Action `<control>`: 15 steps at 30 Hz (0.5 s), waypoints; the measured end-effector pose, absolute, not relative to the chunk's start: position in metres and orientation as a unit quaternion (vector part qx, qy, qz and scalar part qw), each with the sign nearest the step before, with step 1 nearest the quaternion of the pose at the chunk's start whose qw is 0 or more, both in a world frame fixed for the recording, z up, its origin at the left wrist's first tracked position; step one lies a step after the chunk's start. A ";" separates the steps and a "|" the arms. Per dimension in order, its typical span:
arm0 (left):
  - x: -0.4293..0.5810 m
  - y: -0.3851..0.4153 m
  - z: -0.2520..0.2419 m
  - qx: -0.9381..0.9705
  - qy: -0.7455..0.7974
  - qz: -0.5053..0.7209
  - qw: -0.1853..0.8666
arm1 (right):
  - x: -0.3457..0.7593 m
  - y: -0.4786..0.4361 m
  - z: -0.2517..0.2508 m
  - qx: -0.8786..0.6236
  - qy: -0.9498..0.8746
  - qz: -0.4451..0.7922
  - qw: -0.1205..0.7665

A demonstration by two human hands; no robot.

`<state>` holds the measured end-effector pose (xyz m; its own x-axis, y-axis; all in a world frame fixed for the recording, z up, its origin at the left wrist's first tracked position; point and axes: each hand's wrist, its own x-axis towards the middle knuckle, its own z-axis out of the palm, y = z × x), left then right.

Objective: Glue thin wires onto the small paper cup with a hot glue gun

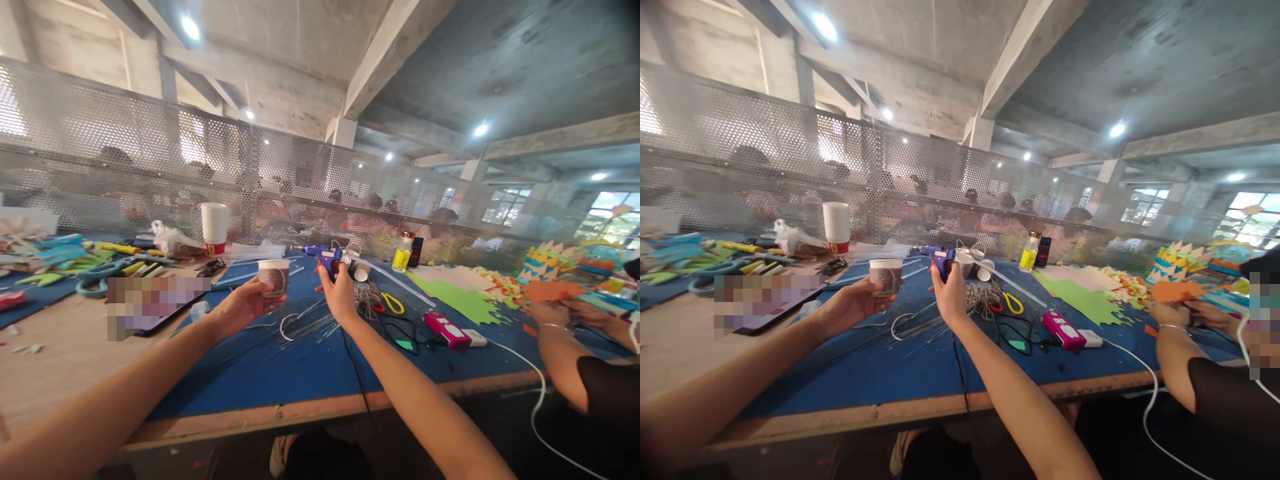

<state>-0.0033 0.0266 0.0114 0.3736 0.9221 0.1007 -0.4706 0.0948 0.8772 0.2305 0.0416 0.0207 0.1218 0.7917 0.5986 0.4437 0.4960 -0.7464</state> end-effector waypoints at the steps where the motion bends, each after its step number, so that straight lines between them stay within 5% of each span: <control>1: -0.003 0.026 0.011 0.454 0.256 0.502 0.690 | 0.234 0.041 0.021 -0.453 -0.641 0.184 0.592; 15: 0.004 0.032 0.005 0.463 0.355 0.529 0.616 | 0.228 0.023 0.004 -0.437 -0.681 0.029 0.587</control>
